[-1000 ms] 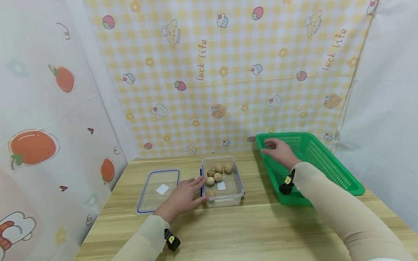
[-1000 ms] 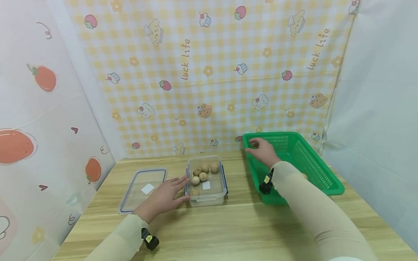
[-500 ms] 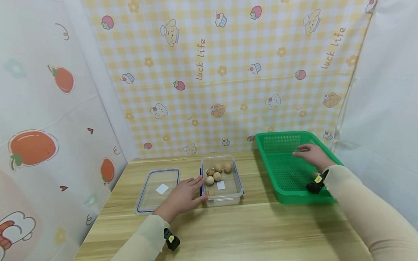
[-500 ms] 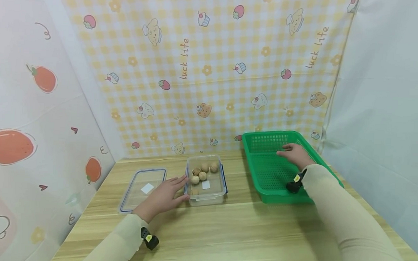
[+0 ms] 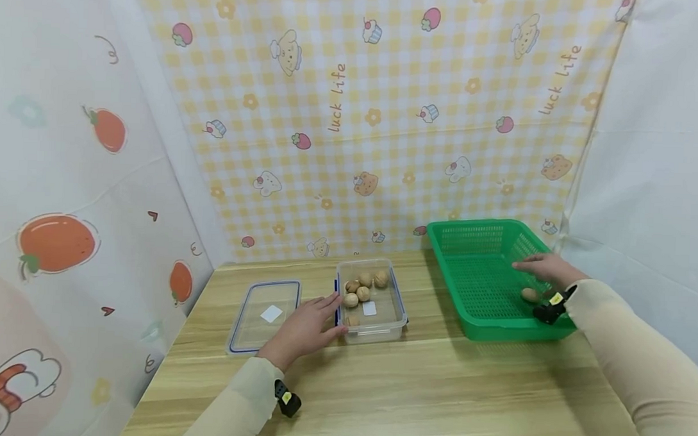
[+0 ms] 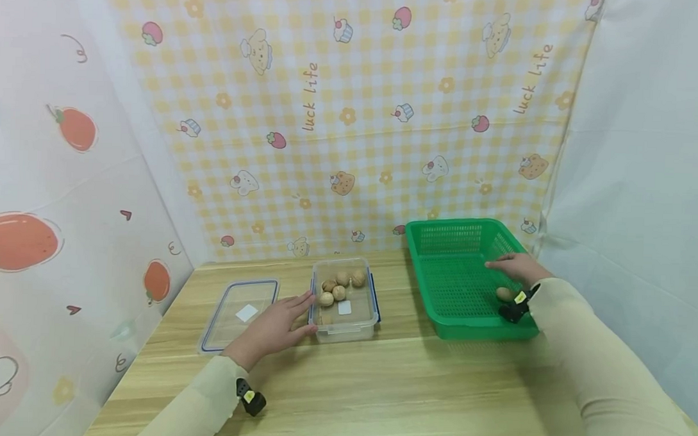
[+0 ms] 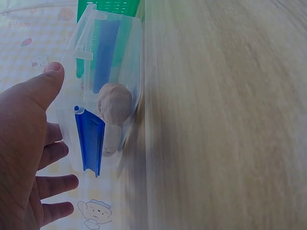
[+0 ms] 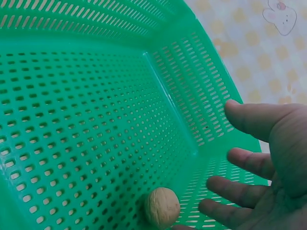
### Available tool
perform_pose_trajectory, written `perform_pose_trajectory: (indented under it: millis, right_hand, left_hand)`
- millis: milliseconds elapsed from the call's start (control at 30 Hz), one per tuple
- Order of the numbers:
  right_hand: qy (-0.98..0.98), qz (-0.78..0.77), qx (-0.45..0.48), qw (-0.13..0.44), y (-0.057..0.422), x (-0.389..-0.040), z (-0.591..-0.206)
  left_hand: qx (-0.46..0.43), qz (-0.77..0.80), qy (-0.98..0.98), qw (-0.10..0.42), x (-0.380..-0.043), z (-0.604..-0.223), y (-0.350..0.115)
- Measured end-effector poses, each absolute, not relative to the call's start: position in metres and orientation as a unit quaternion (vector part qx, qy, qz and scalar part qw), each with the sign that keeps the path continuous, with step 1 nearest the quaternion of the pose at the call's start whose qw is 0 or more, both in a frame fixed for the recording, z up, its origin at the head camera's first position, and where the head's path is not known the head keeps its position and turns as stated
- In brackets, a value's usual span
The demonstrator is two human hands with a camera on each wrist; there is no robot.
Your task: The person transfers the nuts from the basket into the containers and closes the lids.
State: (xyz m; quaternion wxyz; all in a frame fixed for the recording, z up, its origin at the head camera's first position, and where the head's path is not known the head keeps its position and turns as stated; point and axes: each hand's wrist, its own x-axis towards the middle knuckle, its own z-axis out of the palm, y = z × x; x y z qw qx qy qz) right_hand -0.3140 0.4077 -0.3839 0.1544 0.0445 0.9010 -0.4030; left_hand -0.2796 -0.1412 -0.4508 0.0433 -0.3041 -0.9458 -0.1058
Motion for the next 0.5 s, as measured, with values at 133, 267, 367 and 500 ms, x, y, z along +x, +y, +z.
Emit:
perform_pose_trajectory:
  millis: [133,267,367,500]
  right_hand:
    - [0.900,-0.396,0.033,0.181,0.407,-0.316,-0.388]
    - [0.901,-0.389,0.014,0.189,0.402,-0.320,-0.392]
    - [0.903,-0.385,0.003,0.193,0.396,-0.324,-0.392]
    - [0.909,-0.369,-0.001,0.195,0.390,-0.328,-0.392]
  left_hand:
    - [-0.306,-0.104,-0.945,0.040,-0.280,-0.452,-0.142]
    - [-0.303,-0.105,-0.946,0.038,-0.281,-0.453,-0.141]
    - [-0.299,-0.107,-0.947,0.039,-0.281,-0.454,-0.141]
    - [-0.298,-0.109,-0.947,0.041,-0.281,-0.453,-0.141]
